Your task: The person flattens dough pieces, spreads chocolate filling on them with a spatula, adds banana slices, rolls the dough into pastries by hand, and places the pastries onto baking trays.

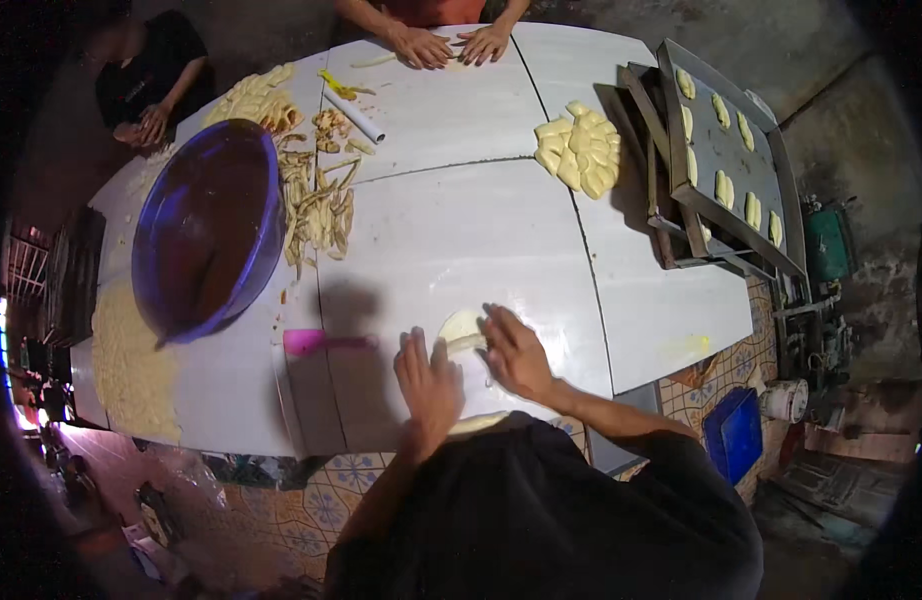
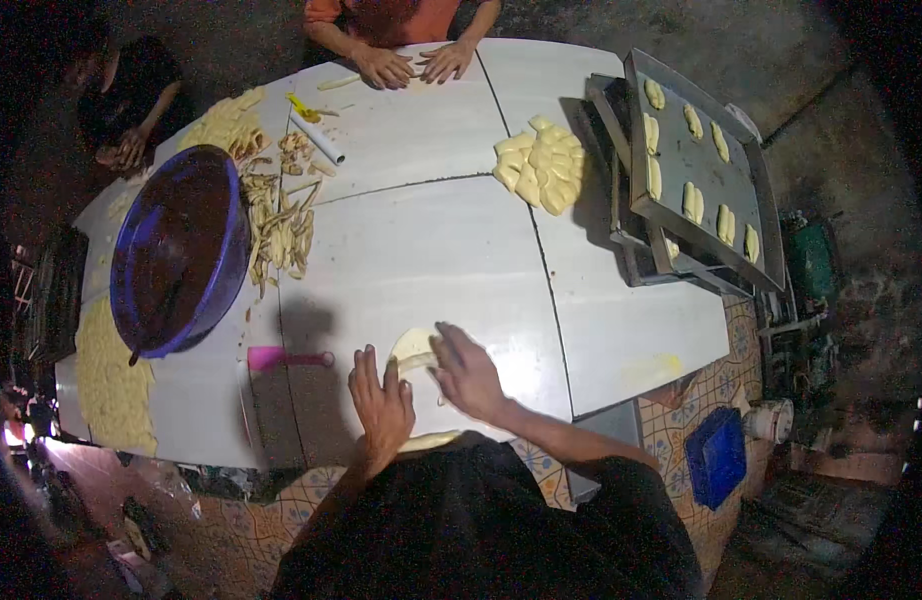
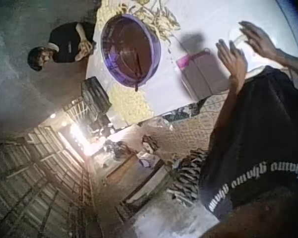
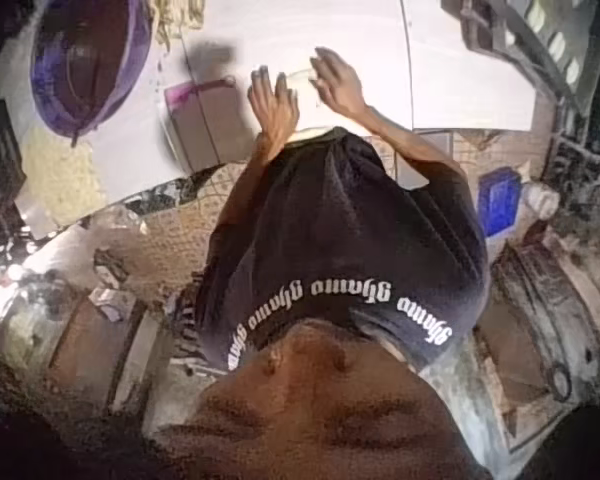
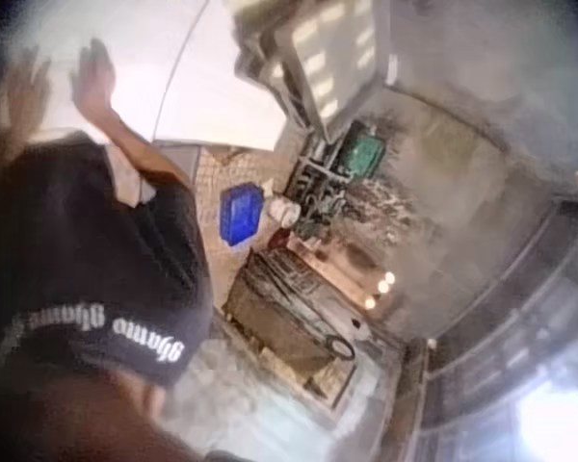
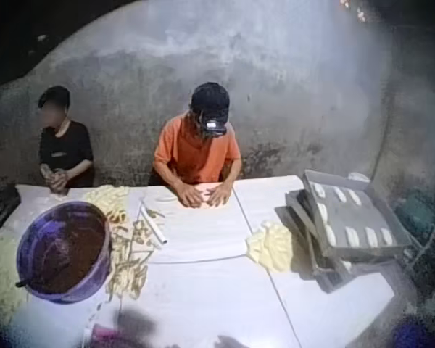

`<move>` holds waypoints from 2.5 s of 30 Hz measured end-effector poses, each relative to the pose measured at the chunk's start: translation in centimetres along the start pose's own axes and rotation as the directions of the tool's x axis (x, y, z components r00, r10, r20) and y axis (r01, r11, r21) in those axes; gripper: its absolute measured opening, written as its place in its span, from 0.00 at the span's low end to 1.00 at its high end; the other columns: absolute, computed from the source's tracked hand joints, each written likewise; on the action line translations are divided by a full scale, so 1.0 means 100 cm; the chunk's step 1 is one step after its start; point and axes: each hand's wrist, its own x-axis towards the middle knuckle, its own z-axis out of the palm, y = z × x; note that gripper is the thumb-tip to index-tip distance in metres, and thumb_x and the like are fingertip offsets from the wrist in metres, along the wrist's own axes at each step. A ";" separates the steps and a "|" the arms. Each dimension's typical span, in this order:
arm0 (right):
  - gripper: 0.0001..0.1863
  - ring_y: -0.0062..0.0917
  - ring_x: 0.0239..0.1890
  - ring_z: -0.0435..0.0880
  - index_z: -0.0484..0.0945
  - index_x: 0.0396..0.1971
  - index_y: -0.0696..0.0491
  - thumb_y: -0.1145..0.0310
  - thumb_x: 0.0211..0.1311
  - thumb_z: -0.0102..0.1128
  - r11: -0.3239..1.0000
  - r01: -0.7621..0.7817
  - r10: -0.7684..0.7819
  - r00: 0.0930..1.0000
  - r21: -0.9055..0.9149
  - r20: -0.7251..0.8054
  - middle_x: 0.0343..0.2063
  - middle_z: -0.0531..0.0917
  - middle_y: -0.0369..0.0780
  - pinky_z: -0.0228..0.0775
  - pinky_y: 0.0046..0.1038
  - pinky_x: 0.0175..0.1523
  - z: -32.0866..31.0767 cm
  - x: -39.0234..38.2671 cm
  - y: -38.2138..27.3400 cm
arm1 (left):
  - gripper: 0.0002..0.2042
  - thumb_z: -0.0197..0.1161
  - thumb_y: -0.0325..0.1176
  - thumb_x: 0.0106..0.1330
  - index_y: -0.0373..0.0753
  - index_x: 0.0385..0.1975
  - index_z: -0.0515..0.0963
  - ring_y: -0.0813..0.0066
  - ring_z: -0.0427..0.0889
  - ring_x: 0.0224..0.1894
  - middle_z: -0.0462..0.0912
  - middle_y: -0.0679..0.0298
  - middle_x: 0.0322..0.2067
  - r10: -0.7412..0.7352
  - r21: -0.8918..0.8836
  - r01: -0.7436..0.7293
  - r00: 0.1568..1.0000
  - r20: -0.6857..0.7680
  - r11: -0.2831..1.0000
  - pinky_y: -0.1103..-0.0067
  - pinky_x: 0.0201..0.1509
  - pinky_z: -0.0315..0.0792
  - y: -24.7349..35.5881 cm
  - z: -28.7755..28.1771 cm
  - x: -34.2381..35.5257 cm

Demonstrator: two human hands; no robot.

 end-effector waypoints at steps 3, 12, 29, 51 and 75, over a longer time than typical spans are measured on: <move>0.34 0.49 0.76 0.52 0.57 0.71 0.59 0.52 0.75 0.43 0.985 -0.058 0.082 0.986 -0.161 0.147 0.73 0.54 0.55 0.49 0.49 0.75 0.027 0.019 -0.009 | 0.30 0.51 0.40 0.72 0.25 0.67 0.61 0.38 0.46 0.76 0.51 0.36 0.73 -0.062 0.159 0.053 0.997 0.051 0.986 0.42 0.72 0.46 -0.012 0.022 0.026; 0.25 0.50 0.66 0.68 0.72 0.61 0.58 0.56 0.74 0.45 0.959 -0.088 0.145 0.968 0.268 -0.204 0.61 0.72 0.57 0.60 0.48 0.69 0.011 0.109 0.030 | 0.32 0.59 0.33 0.70 0.33 0.72 0.56 0.43 0.52 0.75 0.55 0.41 0.73 -0.058 -0.364 0.064 0.998 0.028 0.929 0.54 0.75 0.50 -0.053 0.016 0.103; 0.34 0.42 0.60 0.75 0.69 0.66 0.59 0.84 0.54 0.56 0.915 -0.303 0.230 0.935 0.267 0.271 0.55 0.78 0.51 0.72 0.36 0.63 -0.037 -0.065 -0.035 | 0.23 0.63 0.20 0.59 0.34 0.57 0.77 0.52 0.78 0.55 0.82 0.51 0.53 0.031 -0.499 0.092 0.972 0.232 0.862 0.66 0.62 0.71 0.002 -0.067 -0.055; 0.24 0.29 0.50 0.80 0.71 0.64 0.58 0.56 0.79 0.47 0.349 -0.434 0.162 0.901 0.831 0.402 0.53 0.79 0.44 0.76 0.29 0.56 0.004 -0.108 -0.009 | 0.32 0.61 0.28 0.67 0.31 0.70 0.58 0.59 0.73 0.60 0.73 0.51 0.57 -0.250 -0.745 0.600 0.704 0.665 -0.291 0.64 0.62 0.73 0.077 -0.095 0.007; 0.16 0.32 0.42 0.86 0.80 0.51 0.60 0.70 0.67 0.57 0.952 -0.050 0.252 0.685 0.301 -0.683 0.44 0.86 0.49 0.75 0.32 0.51 -0.393 0.086 0.155 | 0.16 0.62 0.36 0.70 0.31 0.50 0.79 0.69 0.83 0.41 0.85 0.59 0.41 -0.447 -0.900 0.363 0.865 0.229 0.240 0.74 0.44 0.80 0.134 0.044 0.138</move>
